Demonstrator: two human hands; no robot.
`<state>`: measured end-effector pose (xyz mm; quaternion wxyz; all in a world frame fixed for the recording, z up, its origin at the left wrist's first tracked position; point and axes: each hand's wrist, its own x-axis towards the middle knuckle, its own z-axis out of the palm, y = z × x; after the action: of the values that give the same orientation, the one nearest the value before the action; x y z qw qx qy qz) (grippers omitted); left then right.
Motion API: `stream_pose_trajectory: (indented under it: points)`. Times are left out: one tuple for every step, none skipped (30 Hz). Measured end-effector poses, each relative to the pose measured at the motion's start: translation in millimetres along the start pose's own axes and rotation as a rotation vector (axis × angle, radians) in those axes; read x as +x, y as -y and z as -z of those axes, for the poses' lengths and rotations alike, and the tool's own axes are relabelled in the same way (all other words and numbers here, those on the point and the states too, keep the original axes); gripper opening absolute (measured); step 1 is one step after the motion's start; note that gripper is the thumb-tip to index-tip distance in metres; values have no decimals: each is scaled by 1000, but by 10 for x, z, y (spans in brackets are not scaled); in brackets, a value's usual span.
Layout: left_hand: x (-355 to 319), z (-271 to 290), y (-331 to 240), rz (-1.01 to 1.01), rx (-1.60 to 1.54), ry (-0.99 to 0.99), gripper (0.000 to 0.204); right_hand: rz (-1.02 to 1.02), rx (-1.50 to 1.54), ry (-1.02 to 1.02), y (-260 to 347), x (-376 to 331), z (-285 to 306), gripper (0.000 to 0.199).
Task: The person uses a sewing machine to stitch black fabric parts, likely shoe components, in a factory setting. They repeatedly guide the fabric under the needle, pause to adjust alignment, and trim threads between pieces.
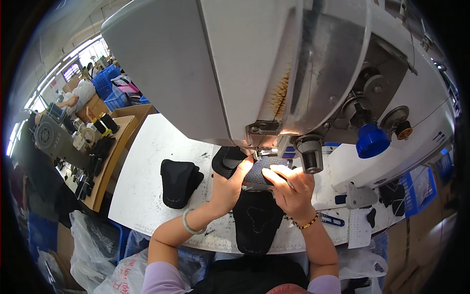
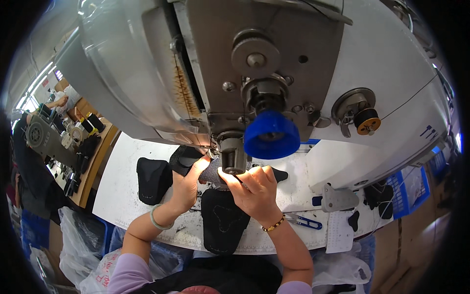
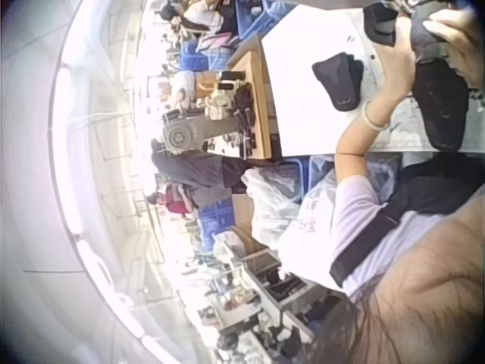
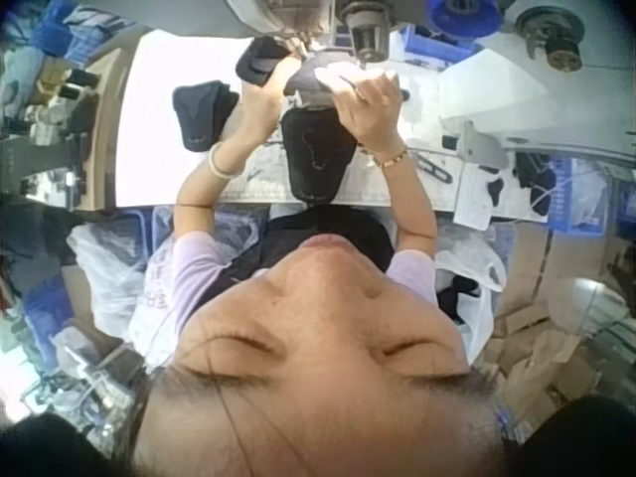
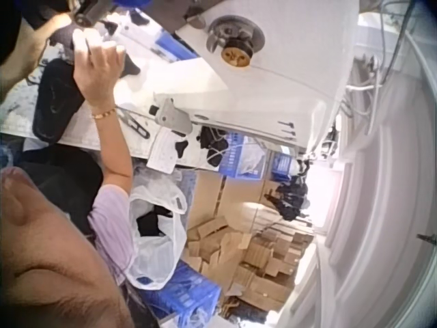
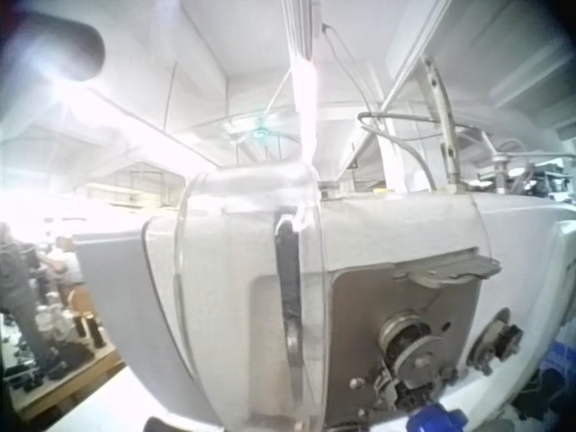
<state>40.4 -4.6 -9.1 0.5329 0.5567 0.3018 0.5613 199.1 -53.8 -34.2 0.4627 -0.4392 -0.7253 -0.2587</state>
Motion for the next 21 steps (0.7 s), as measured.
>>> stream_pose_trajectory:
  points:
    - [-8, 3, 1, 5, 10, -16, 10, 7, 0, -1, -1, 3, 3, 35]
    - [-14, 6, 0, 10, 20, -32, 10, 6, 4, 6, 5, 6, 5, 34]
    - [-15, -5, 7, 14, 25, -46, 10, 7, 3, 15, 4, 9, 17, 34]
    - [-21, -22, -5, 43, 37, -50, 10, 9, 2, 24, -2, 11, 28, 34]
    - [-30, -43, -32, 71, 50, -55, 10, 13, -16, 27, -24, 6, 34, 33]
    - [-46, -50, -51, 101, 68, -61, 10, 14, -30, 27, -42, -9, 34, 32]
    - [-60, -69, -41, 72, 62, -81, 10, 14, -45, 28, -61, -21, 40, 32]
    - [-75, -105, -21, 44, 57, -101, 10, 11, -49, 32, -84, -26, 53, 32]
    - [-91, -115, -4, 20, 54, -121, 11, 5, -52, 39, -101, -36, 55, 32]
    - [-97, -111, -4, 5, 60, -110, 11, -2, -55, 46, -110, -40, 52, 32]
    - [-98, -109, -9, -9, 67, -98, 11, -11, -32, 44, -110, -34, 48, 33]
    - [-95, -115, -10, -26, 74, -84, 11, -20, -9, 38, -121, -20, 52, 33]
    - [-103, -104, -5, -6, 104, -71, 14, -30, 12, 34, -129, -14, 52, 34]
    - [-121, -73, 0, 15, 134, -57, 18, -39, 12, 26, -132, -23, 41, 35]
    - [-147, -22, -10, 30, 168, -50, 22, -29, 29, -4, -143, -7, 12, 28]
    - [-153, 108, 81, 14, 83, 16, 28, -18, 40, -34, -162, 27, -3, 22]
    - [-148, 230, 167, -1, -3, 82, 34, -6, 51, -65, -170, 45, -12, 15]
    - [-106, 235, 87, 76, -188, 83, 42, -26, 97, -67, -177, 49, -34, 16]
    - [-37, 226, -18, 247, -386, 37, 40, -47, 137, -68, -186, 46, -40, 16]
    - [94, 304, -11, 335, -424, 62, 34, -68, 179, -70, -198, 39, -50, 16]
    - [203, 378, -12, 422, -462, 78, 30, -87, 207, -77, -215, 27, -70, 18]
